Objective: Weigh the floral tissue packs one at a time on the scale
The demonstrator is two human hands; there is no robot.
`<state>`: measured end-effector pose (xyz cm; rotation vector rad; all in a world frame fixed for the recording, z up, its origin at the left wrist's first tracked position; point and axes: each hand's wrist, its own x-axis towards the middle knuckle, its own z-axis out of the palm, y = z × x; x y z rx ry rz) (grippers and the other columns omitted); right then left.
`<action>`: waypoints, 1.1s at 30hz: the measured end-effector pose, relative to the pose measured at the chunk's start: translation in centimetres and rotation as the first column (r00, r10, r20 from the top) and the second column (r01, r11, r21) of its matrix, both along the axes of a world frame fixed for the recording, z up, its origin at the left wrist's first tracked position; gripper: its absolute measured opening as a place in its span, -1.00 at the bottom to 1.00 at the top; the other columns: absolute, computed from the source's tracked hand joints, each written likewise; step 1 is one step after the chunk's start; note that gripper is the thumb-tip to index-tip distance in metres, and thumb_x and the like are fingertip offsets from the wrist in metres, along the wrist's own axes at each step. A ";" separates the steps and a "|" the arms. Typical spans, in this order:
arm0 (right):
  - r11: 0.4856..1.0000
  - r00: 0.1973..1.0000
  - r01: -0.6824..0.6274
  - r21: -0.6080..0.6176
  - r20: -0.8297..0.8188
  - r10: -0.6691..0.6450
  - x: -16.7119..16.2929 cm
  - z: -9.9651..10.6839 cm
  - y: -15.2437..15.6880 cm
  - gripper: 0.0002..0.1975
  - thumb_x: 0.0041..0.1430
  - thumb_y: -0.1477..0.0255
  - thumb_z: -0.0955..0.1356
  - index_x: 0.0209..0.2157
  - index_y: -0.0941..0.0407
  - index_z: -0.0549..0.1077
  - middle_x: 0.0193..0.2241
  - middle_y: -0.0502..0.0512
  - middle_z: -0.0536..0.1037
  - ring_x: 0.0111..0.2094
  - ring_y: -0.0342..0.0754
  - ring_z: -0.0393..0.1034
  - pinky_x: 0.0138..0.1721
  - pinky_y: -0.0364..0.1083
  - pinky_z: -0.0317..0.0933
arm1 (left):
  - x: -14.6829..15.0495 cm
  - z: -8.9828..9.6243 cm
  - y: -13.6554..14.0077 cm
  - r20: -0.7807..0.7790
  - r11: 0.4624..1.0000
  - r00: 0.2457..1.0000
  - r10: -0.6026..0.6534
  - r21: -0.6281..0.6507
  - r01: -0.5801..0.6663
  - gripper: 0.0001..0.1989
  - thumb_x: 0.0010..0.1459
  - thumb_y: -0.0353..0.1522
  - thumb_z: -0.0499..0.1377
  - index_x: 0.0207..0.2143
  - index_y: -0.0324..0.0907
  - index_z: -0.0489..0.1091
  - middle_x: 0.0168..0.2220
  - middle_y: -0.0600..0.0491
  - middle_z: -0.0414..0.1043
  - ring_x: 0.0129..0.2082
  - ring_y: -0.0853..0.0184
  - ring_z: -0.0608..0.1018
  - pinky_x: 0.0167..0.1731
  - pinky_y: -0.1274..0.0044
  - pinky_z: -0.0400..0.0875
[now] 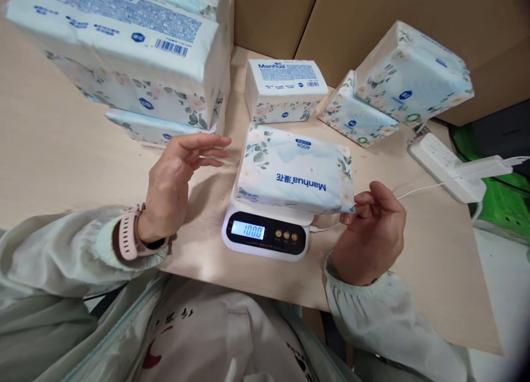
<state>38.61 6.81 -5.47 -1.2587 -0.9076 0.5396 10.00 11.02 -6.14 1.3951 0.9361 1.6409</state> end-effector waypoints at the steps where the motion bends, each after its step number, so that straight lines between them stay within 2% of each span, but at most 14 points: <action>1: 1.000 1.000 -0.002 0.007 0.000 0.002 0.0 0.0 0.0 -0.70 0.35 0.08 0.37 -0.09 -0.07 0.64 -0.30 0.01 0.54 -0.51 -0.10 0.21 -0.47 -0.04 0.14 | 0.0 0.0 0.0 0.006 1.000 1.000 0.002 0.001 -0.003 -0.57 0.37 0.07 0.21 -0.02 0.02 0.70 0.01 -0.04 0.75 -0.10 0.09 0.77 -0.10 0.28 0.72; 4: 1.000 1.000 -0.011 0.026 0.007 0.011 0.0 0.1 0.1 -0.66 0.36 0.03 0.36 -0.09 -0.06 0.64 -0.31 0.02 0.53 -0.52 -0.09 0.19 -0.48 -0.04 0.10 | -0.1 -0.2 0.3 0.009 1.000 1.000 -0.007 -0.001 0.007 -0.54 0.36 0.09 0.23 -0.01 0.01 0.69 0.02 -0.07 0.74 -0.09 0.07 0.77 -0.10 0.26 0.71; 10: 0.998 0.999 -0.011 0.067 -0.052 0.015 -0.1 0.1 0.1 -0.70 0.32 0.07 0.41 -0.12 -0.08 0.69 -0.33 0.02 0.56 -0.53 -0.10 0.19 -0.48 -0.05 0.07 | -0.4 -0.7 0.6 0.003 0.999 1.000 -0.031 -0.031 0.031 -0.52 0.34 0.11 0.25 -0.02 -0.02 0.70 0.02 -0.11 0.73 -0.07 0.06 0.76 -0.05 0.25 0.70; 16: 0.997 0.999 -0.015 0.073 -0.030 0.017 -0.1 0.0 0.1 -0.69 0.34 0.08 0.38 -0.10 -0.08 0.68 -0.32 0.03 0.55 -0.52 -0.10 0.19 -0.50 -0.06 0.08 | -0.3 -0.7 0.3 -0.041 0.999 0.999 -0.023 0.028 0.025 -0.57 0.41 0.03 0.18 0.02 0.04 0.70 0.04 -0.06 0.74 -0.05 0.07 0.76 -0.05 0.25 0.70; 29: 0.992 0.998 -0.049 0.119 -0.042 0.054 0.5 -0.6 0.5 -0.72 0.34 0.13 0.42 -0.08 -0.06 0.70 -0.33 0.03 0.57 -0.53 -0.11 0.20 -0.49 -0.06 0.06 | -0.2 -0.4 -0.2 -0.062 0.996 0.996 -0.060 0.056 0.064 -0.63 0.46 -0.14 0.16 0.09 -0.05 0.68 0.11 -0.05 0.71 0.02 0.17 0.74 0.01 0.35 0.68; 33: 0.990 0.997 -0.063 0.125 -0.028 0.067 0.4 -0.6 0.4 -0.72 0.37 0.15 0.41 -0.07 -0.03 0.69 -0.33 0.02 0.58 -0.52 -0.14 0.20 -0.48 -0.07 0.08 | -0.3 -0.5 -0.3 -0.112 0.982 0.989 -0.092 0.152 0.108 -0.66 0.46 -0.23 0.19 0.15 -0.03 0.65 0.16 -0.02 0.68 0.07 0.20 0.73 0.03 0.36 0.68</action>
